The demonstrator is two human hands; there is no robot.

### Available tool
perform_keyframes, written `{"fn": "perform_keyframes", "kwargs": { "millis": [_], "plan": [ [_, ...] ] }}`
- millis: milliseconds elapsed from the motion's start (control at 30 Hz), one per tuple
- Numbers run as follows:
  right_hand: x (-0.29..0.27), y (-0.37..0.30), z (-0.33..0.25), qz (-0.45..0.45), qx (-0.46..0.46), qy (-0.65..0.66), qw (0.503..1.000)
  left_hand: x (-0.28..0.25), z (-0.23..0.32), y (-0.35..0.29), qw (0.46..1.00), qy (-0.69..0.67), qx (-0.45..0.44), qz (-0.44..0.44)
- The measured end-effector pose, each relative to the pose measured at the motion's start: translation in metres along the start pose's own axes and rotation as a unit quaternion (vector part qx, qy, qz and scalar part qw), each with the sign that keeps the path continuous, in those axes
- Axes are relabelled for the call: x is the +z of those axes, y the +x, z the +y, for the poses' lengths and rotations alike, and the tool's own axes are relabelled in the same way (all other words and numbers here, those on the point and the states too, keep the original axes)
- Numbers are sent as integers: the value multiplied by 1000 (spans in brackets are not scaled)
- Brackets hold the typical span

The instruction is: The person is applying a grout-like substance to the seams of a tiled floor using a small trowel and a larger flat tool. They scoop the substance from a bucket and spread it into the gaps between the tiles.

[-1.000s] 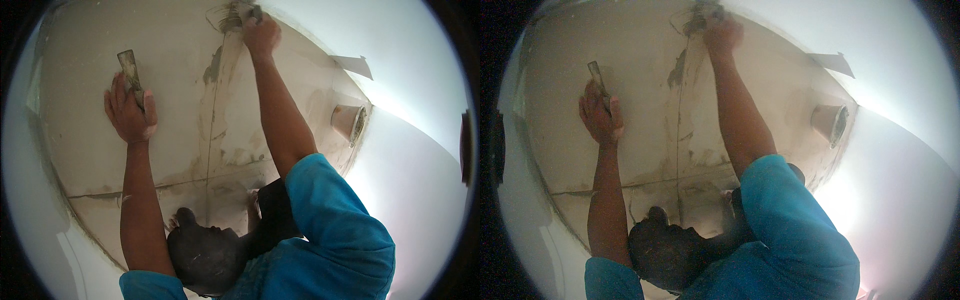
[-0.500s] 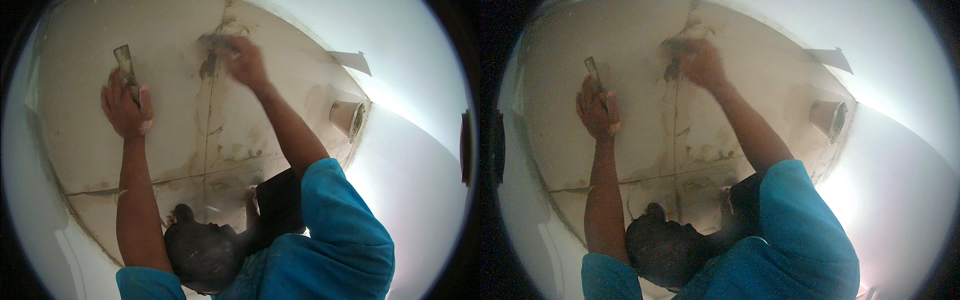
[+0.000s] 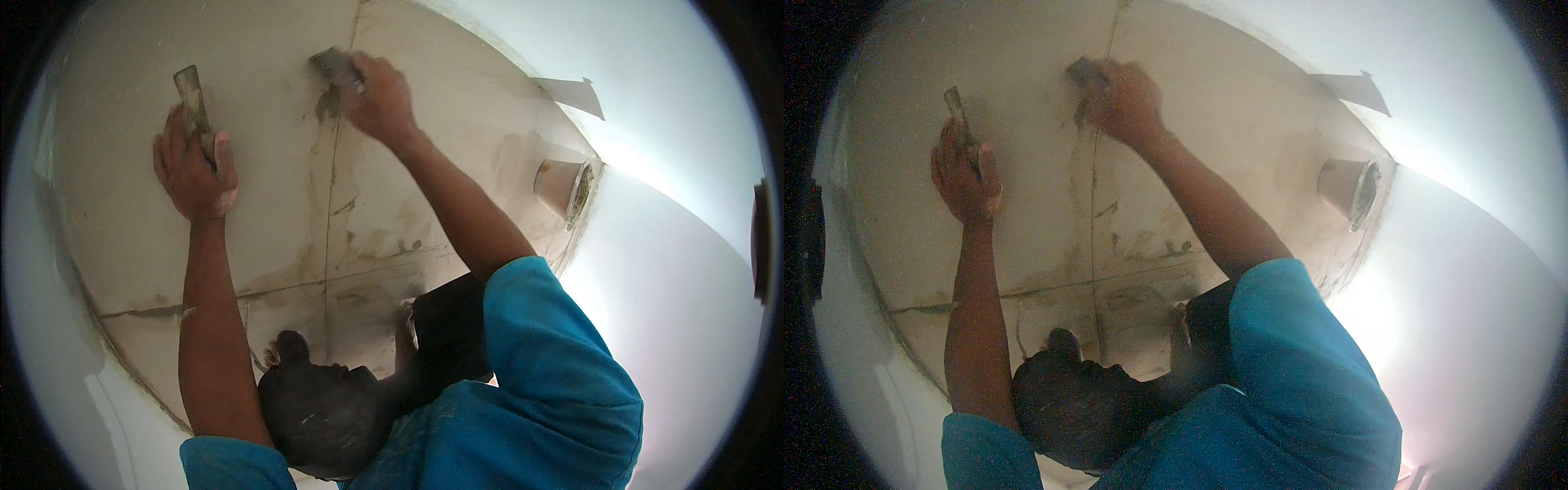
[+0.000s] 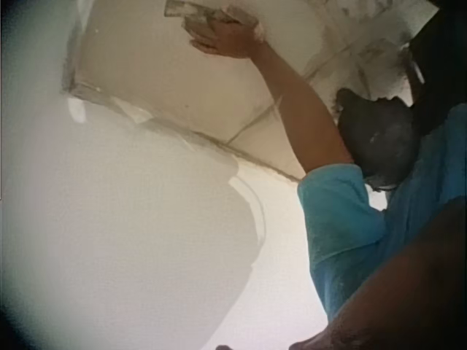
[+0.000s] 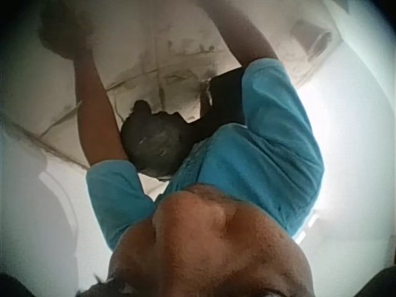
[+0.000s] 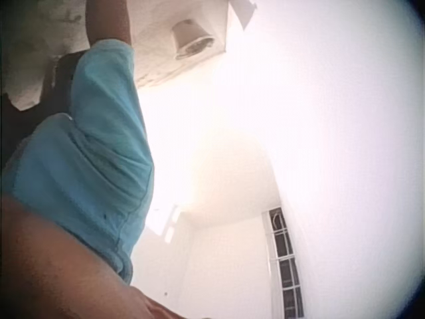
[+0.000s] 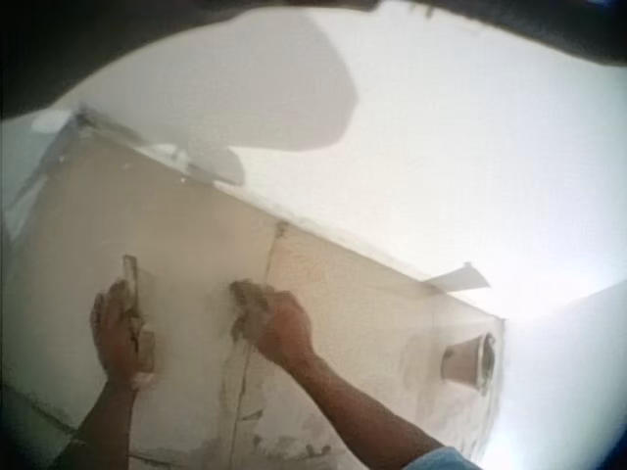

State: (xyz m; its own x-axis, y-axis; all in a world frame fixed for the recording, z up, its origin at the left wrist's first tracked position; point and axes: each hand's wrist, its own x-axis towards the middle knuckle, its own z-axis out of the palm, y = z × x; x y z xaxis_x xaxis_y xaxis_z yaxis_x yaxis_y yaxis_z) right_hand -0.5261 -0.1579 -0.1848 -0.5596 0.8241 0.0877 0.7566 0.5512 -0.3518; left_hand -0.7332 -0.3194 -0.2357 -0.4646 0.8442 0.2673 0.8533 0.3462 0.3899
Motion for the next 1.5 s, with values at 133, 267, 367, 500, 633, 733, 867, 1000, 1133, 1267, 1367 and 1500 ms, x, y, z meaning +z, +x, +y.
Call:
{"fn": "perform_keyframes", "kwargs": {
  "millis": [133,267,367,500,633,733,867,1000,1133,1267,1367,1500],
  "plan": [
    [-20,56,55,104,150,-29,983,-2,2,3,1000,4,25,5],
    [-14,77,68,71,60,-72,993,0,-2,2,998,16,59,-4],
    [9,29,72,27,-95,-59,993,-2,0,1,999,-10,37,8],
    [-17,-90,3,-116,-178,-11,977,5,2,0,1000,-11,17,19],
    [-34,-128,-26,-259,-154,76,951,1,-4,-3,1000,3,18,21],
    [-19,-78,34,-76,-47,66,994,3,-3,-2,1000,5,19,23],
    [-33,46,64,36,2,41,999,7,-9,-4,999,18,17,22],
    [15,15,107,-38,-80,-212,973,6,-2,1,998,41,30,25],
    [-11,-75,6,-76,-173,-68,980,5,-4,-6,998,23,41,39],
    [-24,-98,-7,-175,-136,23,975,7,-6,-7,998,-1,31,55],
    [-16,-23,51,5,-103,-44,994,14,-15,-4,999,-18,31,31],
    [-33,59,59,21,-32,-32,999,7,-5,-2,995,-13,50,80]
  ]
}}
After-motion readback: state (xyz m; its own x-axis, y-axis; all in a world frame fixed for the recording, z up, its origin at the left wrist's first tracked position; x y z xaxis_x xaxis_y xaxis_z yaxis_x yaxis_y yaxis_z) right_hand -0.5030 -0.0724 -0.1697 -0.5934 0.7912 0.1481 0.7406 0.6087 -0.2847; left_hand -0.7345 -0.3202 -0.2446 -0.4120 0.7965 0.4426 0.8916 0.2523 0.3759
